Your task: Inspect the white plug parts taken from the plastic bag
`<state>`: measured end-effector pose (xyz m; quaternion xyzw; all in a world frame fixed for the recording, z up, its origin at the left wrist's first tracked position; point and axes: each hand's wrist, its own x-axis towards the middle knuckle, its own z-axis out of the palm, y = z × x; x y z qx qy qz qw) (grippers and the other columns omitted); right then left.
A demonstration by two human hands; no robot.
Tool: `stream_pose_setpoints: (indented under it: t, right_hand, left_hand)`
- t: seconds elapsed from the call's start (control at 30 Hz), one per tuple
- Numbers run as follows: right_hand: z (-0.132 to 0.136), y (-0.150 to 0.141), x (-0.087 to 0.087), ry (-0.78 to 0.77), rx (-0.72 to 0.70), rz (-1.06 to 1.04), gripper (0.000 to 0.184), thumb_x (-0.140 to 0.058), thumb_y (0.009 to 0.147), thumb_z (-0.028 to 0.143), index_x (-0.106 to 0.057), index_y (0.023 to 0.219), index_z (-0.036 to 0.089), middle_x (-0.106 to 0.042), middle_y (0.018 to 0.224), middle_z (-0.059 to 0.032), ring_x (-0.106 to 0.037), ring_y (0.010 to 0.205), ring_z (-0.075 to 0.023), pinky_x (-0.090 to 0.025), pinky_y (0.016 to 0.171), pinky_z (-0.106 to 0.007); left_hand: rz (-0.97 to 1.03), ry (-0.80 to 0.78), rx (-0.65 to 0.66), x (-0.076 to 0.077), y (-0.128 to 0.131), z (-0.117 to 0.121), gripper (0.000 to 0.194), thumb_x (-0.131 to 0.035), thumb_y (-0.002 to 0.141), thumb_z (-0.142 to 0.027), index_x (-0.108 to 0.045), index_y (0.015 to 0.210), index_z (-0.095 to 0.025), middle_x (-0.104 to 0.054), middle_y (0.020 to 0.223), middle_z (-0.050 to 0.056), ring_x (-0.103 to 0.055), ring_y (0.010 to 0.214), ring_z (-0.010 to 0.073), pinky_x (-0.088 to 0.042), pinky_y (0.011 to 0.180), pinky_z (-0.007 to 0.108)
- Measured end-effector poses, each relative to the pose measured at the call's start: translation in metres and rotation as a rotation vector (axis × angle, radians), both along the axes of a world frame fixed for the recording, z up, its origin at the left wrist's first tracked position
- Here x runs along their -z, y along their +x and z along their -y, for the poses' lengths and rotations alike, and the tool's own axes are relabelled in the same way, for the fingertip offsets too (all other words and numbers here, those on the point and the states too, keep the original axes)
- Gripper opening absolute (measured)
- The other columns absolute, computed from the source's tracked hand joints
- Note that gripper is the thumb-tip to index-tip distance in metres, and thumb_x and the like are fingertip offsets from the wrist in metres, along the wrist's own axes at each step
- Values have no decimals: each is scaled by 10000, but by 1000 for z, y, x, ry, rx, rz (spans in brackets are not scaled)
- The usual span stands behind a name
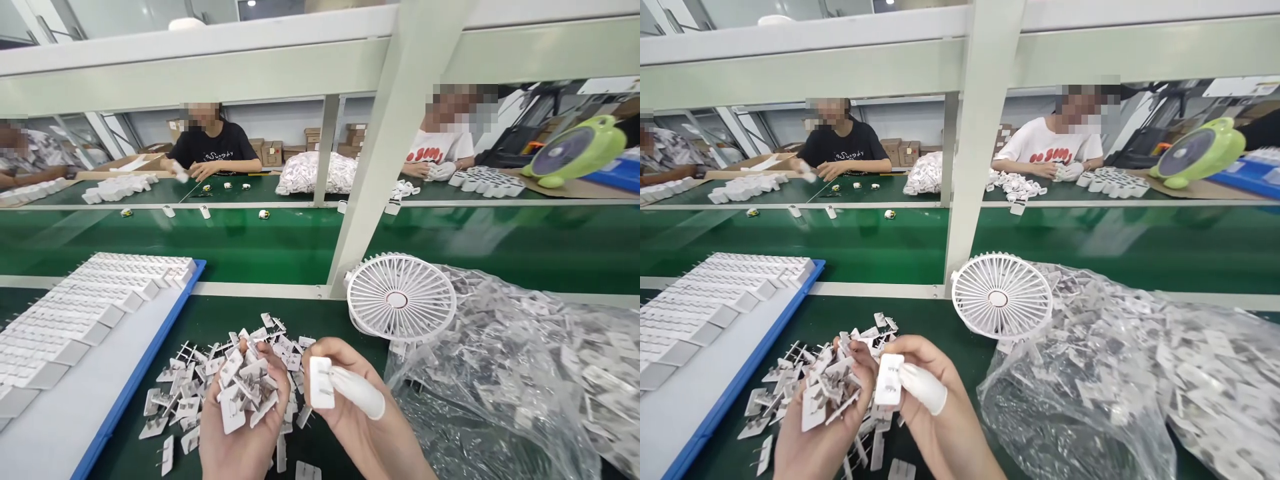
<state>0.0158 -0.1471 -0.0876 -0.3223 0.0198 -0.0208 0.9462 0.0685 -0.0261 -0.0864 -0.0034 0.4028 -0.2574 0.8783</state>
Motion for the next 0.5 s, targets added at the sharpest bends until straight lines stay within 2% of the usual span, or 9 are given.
stream_pose_setpoints:
  t: [0.13,0.27,0.4,0.5]
  right_hand:
    - [-4,0,7,-369,146,-130,169,-691,721,298,-620,805,171,-573,743,1,-533,668,-49,-440,620,-104]
    - [-6,-1,9,-596,218,-160,123,-659,735,239,-620,823,162,-634,809,-23,-610,759,-87,-482,691,-124]
    - [-5,0,8,-712,279,-126,65,-620,748,204,-607,790,156,-604,825,-8,-607,740,-81,-481,665,-119]
    - [-3,2,8,-764,218,-176,65,-618,745,200,-604,778,146,-621,779,-12,-606,731,-93,-478,672,-144]
  left_hand:
    - [29,-9,87,8,-6,0,282,-410,789,-185,-661,916,-205,-599,953,78,-557,854,131,-524,655,252]
    - [24,22,128,8,-11,2,290,-395,813,-219,-681,840,-176,-617,934,77,-559,826,125,-493,656,236]
    - [-18,56,124,4,-12,2,294,-391,819,-229,-680,815,-175,-625,898,74,-561,797,123,-460,620,219]
    - [-5,19,147,5,-12,1,263,-418,806,-217,-676,823,-175,-628,924,72,-569,787,122,-458,630,229]
